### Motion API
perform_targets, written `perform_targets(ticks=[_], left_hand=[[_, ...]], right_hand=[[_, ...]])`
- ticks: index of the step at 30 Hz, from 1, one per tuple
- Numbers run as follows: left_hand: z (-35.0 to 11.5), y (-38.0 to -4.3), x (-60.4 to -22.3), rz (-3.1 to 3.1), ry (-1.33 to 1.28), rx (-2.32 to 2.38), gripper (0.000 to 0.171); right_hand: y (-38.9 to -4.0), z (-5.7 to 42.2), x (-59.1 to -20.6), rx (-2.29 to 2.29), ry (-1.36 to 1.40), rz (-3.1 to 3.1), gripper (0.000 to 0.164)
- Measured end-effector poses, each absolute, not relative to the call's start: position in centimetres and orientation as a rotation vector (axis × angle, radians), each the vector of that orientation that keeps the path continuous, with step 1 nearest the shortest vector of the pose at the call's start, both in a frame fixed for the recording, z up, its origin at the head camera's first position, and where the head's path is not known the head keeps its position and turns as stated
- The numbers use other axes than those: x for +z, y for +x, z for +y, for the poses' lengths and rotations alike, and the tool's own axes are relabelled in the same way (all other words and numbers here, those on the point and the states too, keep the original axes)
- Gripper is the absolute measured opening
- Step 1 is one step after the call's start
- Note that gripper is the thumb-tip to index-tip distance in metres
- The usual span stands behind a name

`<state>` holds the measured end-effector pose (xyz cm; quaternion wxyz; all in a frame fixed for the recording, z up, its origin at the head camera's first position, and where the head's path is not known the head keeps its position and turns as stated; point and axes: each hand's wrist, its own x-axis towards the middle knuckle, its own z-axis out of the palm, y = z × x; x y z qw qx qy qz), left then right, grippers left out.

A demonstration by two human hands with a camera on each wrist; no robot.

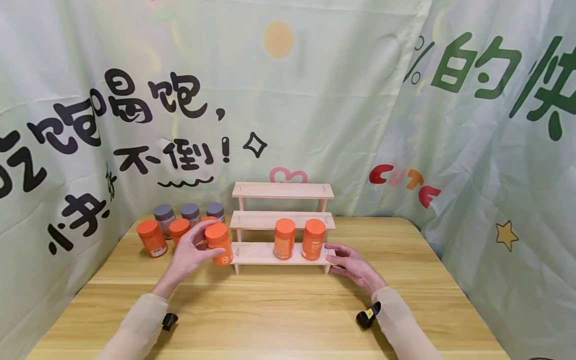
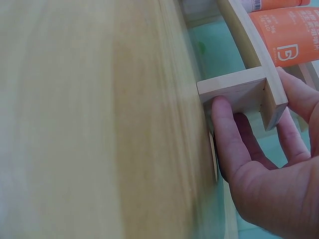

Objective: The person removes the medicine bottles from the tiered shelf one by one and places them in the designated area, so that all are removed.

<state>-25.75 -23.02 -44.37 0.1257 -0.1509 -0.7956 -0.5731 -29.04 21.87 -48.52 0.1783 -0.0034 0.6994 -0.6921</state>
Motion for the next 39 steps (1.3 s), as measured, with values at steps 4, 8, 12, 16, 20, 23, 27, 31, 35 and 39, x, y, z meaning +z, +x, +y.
perform_targets(ticks=[4, 8, 12, 16, 20, 23, 27, 31, 35, 39], left_hand=[[-23.9, -25.8, -44.7, -2.344, -0.395, -1.628, 0.078], [-24.4, -25.7, -44.6, -2.395, -0.365, -1.604, 0.08], [-25.0, -25.5, -44.5, -2.448, -0.315, -1.597, 0.079], [-25.7, -25.1, -44.8, -2.503, -0.266, -1.568, 0.077], [-26.4, -24.7, -45.3, -2.556, -0.275, -1.537, 0.077], [-26.6, -24.5, -45.6, -2.604, -0.299, -1.515, 0.077], [-26.8, -24.6, -45.8, -2.626, -0.314, -1.479, 0.075], [-27.2, -24.9, -45.9, -2.633, -0.304, -1.477, 0.075], [-27.5, -25.3, -46.1, -2.641, -0.302, -1.491, 0.075], [-27.7, -25.7, -46.0, -2.655, -0.311, -1.466, 0.076]], right_hand=[[-29.0, 22.0, -48.8, -1.957, -0.012, 1.981, 0.053], [-29.0, 22.2, -49.1, -1.967, -0.024, 1.968, 0.051], [-29.0, 22.3, -49.1, -1.98, -0.033, 1.962, 0.048], [-28.9, 22.3, -49.1, -1.982, -0.032, 1.96, 0.047], [-28.6, 22.1, -49.3, -1.975, -0.019, 1.954, 0.047], [-28.5, 22.0, -49.4, -1.972, -0.007, 1.951, 0.048], [-28.7, 21.8, -49.3, -1.985, -0.016, 1.944, 0.05], [-28.8, 21.8, -49.0, -1.989, -0.036, 1.934, 0.05], [-28.9, 21.9, -48.9, -1.988, -0.037, 1.928, 0.05], [-29.0, 21.8, -48.7, -1.994, -0.022, 1.937, 0.049]])
